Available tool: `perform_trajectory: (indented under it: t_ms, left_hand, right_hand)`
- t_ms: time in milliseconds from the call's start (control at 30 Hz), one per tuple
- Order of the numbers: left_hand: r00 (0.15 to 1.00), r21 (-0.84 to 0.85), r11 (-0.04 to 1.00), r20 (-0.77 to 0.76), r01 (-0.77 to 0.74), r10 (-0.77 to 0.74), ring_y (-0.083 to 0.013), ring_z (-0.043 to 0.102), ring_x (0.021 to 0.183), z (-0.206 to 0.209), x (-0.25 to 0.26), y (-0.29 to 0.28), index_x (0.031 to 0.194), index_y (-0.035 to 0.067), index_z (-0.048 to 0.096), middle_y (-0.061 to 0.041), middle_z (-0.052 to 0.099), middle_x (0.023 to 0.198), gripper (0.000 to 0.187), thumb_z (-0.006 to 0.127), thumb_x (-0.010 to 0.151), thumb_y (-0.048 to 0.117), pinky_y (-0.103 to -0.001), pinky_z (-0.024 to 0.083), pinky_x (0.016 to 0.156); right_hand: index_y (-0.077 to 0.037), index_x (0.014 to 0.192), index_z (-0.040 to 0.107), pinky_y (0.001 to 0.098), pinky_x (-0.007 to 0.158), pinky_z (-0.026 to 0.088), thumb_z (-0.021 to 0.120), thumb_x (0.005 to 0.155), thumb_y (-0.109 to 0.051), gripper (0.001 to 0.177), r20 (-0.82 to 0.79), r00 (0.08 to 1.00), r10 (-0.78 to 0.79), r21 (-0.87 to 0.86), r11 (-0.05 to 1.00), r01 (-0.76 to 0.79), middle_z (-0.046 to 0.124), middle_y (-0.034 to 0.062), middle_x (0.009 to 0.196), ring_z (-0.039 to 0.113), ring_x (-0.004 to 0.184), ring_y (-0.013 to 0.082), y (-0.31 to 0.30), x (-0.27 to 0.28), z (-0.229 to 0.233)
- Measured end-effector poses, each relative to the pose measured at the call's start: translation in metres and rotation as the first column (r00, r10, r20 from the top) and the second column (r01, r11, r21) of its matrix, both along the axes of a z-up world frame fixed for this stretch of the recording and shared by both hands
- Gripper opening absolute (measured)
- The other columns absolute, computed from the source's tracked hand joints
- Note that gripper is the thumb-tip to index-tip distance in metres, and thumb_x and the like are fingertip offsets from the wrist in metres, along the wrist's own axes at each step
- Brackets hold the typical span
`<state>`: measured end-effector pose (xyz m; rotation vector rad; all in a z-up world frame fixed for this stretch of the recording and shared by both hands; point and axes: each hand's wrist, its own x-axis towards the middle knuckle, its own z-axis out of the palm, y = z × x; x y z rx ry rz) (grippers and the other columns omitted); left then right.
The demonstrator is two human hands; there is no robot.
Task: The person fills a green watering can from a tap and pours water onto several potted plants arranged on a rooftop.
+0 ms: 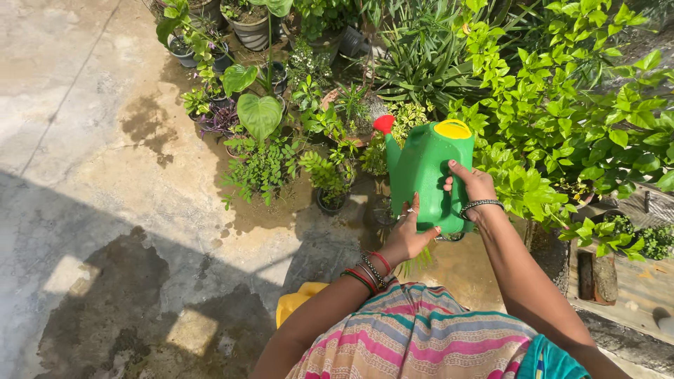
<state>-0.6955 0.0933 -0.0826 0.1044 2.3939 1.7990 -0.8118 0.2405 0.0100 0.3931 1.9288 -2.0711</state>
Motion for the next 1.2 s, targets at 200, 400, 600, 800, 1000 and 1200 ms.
perform_trajectory:
  t_ms: [200,400,600,800,1000,1200]
  left_hand:
    - [0.996,-0.03,1.0,-0.086,0.006,-0.009,-0.0444,0.018,0.157,0.044,-0.011,-0.001,0.165,0.002,-0.004,-0.034,0.022,0.165,0.123,0.077,0.083,0.045,-0.045,0.03,0.122]
    - [0.995,-0.06,0.994,-0.022,0.094,-0.095,-0.0438,0.033,0.148,0.063,-0.025,0.006,0.16,0.001,-0.014,-0.032,0.02,0.165,0.13,0.078,0.08,0.045,-0.046,0.037,0.114]
    - [0.991,-0.196,0.972,0.041,0.132,-0.126,-0.0459,0.053,0.132,0.074,-0.036,0.019,0.163,0.002,-0.014,-0.032,0.033,0.159,0.126,0.073,0.084,0.047,-0.046,0.046,0.107]
    - [0.982,-0.228,0.956,0.088,0.184,-0.168,-0.043,0.06,0.127,0.066,-0.042,0.023,0.164,-0.002,-0.002,-0.032,0.053,0.144,0.117,0.068,0.086,0.05,-0.044,0.048,0.106]
    - [0.946,-0.159,0.939,0.17,0.304,-0.277,-0.0409,0.059,0.126,0.037,-0.064,0.025,0.159,-0.007,0.021,-0.032,0.056,0.139,0.117,0.074,0.079,0.062,-0.043,0.048,0.104]
    - [0.862,-0.222,0.847,0.287,0.483,-0.417,-0.0372,0.069,0.116,0.028,-0.084,0.019,0.145,-0.02,0.032,-0.034,0.063,0.13,0.132,0.075,0.063,0.074,-0.04,0.055,0.096]
  right_hand:
    - [-0.002,0.095,0.063,0.0286,0.057,0.055,0.069,0.096,-0.025,0.024,0.004,0.994,0.11,-0.098,0.989,-0.109,0.067,0.0076,0.075,0.064,0.059,0.0156,0.018,-0.015,0.028]
    - [0.002,0.094,0.064,0.0281,0.052,0.049,0.069,0.098,-0.023,0.026,-0.034,0.976,0.215,-0.055,0.975,-0.216,0.066,0.0093,0.073,0.059,0.056,0.0155,0.042,-0.026,0.027]
    - [0.003,0.093,0.065,0.0282,0.05,0.048,0.068,0.098,-0.023,0.026,-0.045,0.963,0.265,-0.042,0.963,-0.267,0.066,0.0095,0.072,0.058,0.054,0.0153,0.068,-0.052,0.027]
    - [0.001,0.092,0.064,0.0281,0.051,0.048,0.068,0.099,-0.023,0.026,-0.029,0.987,0.156,-0.054,0.986,-0.157,0.066,0.0085,0.072,0.059,0.054,0.0147,0.068,-0.056,0.034]
    - [0.0,0.087,0.065,0.0277,0.051,0.048,0.068,0.098,-0.022,0.025,-0.051,0.971,0.235,-0.003,0.972,-0.236,0.067,0.0092,0.072,0.059,0.053,0.014,0.066,-0.061,0.044]
    - [0.001,0.081,0.063,0.0286,0.051,0.048,0.069,0.099,-0.023,0.031,-0.033,0.962,0.272,0.033,0.962,-0.271,0.068,0.0101,0.071,0.059,0.053,0.0148,0.07,-0.067,0.045]
